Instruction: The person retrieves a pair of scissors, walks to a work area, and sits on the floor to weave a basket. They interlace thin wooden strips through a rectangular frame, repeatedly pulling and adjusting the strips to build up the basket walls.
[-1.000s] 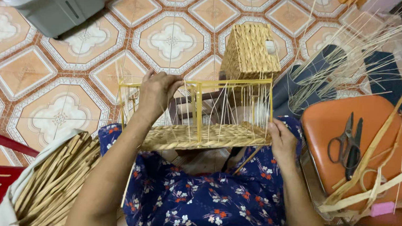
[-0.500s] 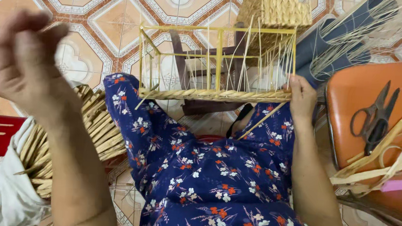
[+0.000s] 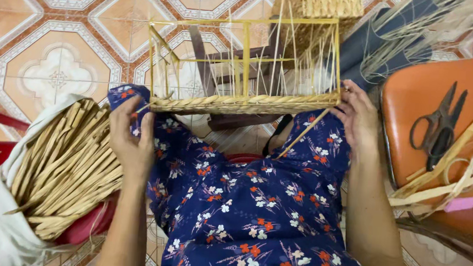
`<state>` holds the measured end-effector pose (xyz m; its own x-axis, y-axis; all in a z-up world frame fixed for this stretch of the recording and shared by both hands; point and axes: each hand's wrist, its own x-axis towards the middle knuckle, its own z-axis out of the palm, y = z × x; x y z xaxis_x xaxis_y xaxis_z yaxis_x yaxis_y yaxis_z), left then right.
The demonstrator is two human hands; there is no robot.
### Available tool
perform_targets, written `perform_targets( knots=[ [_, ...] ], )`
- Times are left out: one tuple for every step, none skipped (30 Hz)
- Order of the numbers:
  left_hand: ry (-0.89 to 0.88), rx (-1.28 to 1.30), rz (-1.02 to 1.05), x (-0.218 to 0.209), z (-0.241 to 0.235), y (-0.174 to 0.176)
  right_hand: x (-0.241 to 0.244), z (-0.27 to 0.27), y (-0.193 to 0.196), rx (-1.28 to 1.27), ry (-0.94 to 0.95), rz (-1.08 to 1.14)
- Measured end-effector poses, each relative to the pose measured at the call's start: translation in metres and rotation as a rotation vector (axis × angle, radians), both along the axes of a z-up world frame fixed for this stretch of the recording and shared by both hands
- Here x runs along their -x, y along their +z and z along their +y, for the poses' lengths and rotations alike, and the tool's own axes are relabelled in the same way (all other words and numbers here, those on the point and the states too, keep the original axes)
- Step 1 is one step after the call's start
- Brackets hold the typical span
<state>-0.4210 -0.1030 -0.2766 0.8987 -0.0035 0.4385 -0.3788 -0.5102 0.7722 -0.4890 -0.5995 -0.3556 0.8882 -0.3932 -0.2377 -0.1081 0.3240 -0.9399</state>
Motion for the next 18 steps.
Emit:
perform_targets(
  knots=[
    [0.042,-0.062,-0.081,0.01,-0.012,0.002,0.006,-0.001,-0.003,-0.037,0.021,-0.027],
    [0.083,-0.123,-0.164,0.016,-0.026,0.004,0.011,-0.001,-0.006,-0.013,0.026,-0.009],
    [-0.007,-0.122,-0.205,0.02,-0.04,0.007,0.011,0.001,-0.012,0.011,0.038,0.005],
    [-0.097,-0.119,-0.246,0.024,-0.055,0.01,0.013,0.001,-0.017,0.034,0.05,0.02],
    [-0.231,-0.096,-0.241,0.024,-0.071,0.014,0.013,0.002,-0.023,0.073,0.045,0.019],
    [-0.365,-0.073,-0.236,0.023,-0.088,0.017,0.012,0.003,-0.028,0.112,0.04,0.017],
    [-0.459,-0.059,-0.213,0.023,-0.105,0.02,0.014,0.006,-0.033,0.146,0.035,0.027],
    [-0.552,-0.045,-0.189,0.021,-0.124,0.022,0.014,0.008,-0.037,0.169,0.05,-0.005],
    [-0.623,-0.053,-0.213,0.017,-0.142,0.025,0.013,0.008,-0.039,0.194,0.061,-0.039],
    [-0.694,-0.061,-0.237,0.014,-0.161,0.026,0.014,0.008,-0.041,0.22,0.071,-0.072],
    [-0.738,-0.104,-0.275,0.009,-0.18,0.027,0.014,0.008,-0.043,0.217,0.075,-0.084],
    [-0.782,-0.148,-0.313,0.004,-0.198,0.027,0.014,0.008,-0.044,0.214,0.079,-0.096],
    [-0.768,-0.223,-0.308,0.001,-0.213,0.025,0.014,0.008,-0.046,0.207,0.088,-0.105],
    [-0.754,-0.297,-0.303,-0.002,-0.228,0.022,0.015,0.008,-0.047,0.205,0.096,-0.087],
    [-0.738,-0.372,-0.299,-0.005,-0.239,0.019,0.014,0.008,-0.048,0.203,0.104,-0.072],
    [-0.693,-0.465,-0.322,-0.008,-0.248,0.014,0.014,0.008,-0.048,0.201,0.113,-0.056],
    [-0.645,-0.557,-0.342,-0.011,-0.254,0.009,0.013,0.009,-0.049,0.217,0.101,-0.028],
    [-0.596,-0.648,-0.362,-0.013,-0.258,0.004,0.013,0.011,-0.049,0.233,0.089,0.001]
  ],
)
